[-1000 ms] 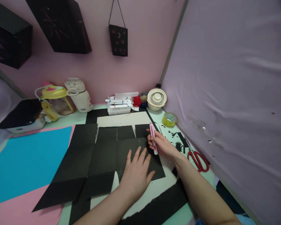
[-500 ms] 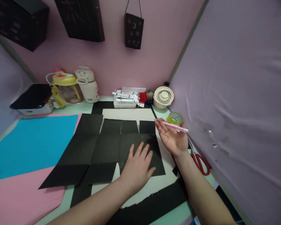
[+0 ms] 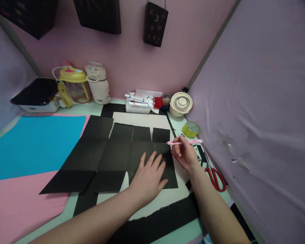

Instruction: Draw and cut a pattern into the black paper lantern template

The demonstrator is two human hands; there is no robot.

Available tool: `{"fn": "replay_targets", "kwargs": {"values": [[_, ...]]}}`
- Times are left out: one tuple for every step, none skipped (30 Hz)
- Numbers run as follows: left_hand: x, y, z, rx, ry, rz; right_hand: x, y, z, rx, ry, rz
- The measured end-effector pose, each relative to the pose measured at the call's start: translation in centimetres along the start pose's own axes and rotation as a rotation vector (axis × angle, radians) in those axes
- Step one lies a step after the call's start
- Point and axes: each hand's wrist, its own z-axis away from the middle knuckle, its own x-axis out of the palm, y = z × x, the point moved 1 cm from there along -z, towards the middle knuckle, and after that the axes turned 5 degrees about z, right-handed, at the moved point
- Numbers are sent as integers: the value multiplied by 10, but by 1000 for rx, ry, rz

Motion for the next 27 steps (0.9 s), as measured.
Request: {"fn": "replay_targets", "kwargs": {"values": [[0, 0, 0, -3, 0, -2, 3, 3, -1, 11, -4, 0], [0, 0, 0, -4, 0, -4, 6, 5, -2, 19, -14, -2], [0, 1, 0, -5, 0, -5, 9, 7, -2, 22, -23, 0], [0, 1, 0, -3, 2, -6, 11, 8, -1, 23, -30, 11], [0, 1, 0, 0, 4, -7, 14, 10, -1, 21, -33, 36], [1, 1, 0, 4, 6, -6, 15, 12, 0, 14, -27, 78], [1, 1, 0, 9, 9, -6, 16, 15, 1, -1, -13, 139], [2, 1, 0, 13, 11, -5, 17, 17, 2, -23, 11, 216], [2, 1, 0, 17, 12, -5, 17, 19, 3, -55, 40, 305], [2, 1, 1, 19, 11, -4, 17, 21, 3, -95, 70, 398], [2, 2, 1, 20, 10, -3, 17, 22, 3, -142, 96, 486], [1, 2, 1, 20, 6, 0, 18, 23, 3, -188, 114, 562], [1, 3, 1, 21, 0, 4, 18, 23, 3, -228, 127, 621], [0, 4, 2, 23, -8, 10, 19, 22, 3, -261, 139, 663], [-1, 5, 2, 28, -17, 18, 20, 21, 2, -287, 153, 692], [-1, 6, 3, 35, -26, 27, 20, 21, 1, -303, 167, 711], [-2, 7, 4, 43, -32, 37, 21, 20, 1, -311, 176, 723], [-2, 8, 4, 49, -36, 46, 21, 20, 0, -310, 177, 732], [-2, 8, 5, 52, -38, 55, 22, 20, 0, -302, 170, 741], [-2, 9, 5, 53, -40, 62, 22, 21, 0, -286, 157, 750], [-2, 9, 5, 51, -44, 67, 22, 22, 0, -266, 145, 758], [-2, 9, 5, 51, -50, 72, 21, 23, 0, -249, 140, 766], [-1, 9, 5, 52, -59, 75, 21, 25, 1, -242, 143, 777], [-1, 9, 5, 54, -68, 78, 20, 26, 1, -246, 152, 794], [-1, 9, 5, 57, -73, 79, 19, 26, 2, -260, 164, 814], [0, 9, 4, 61, -73, 79, 19, 27, 3, -280, 175, 831], [0, 8, 4, 67, -67, 77, 18, 27, 5, -304, 188, 845]]}}
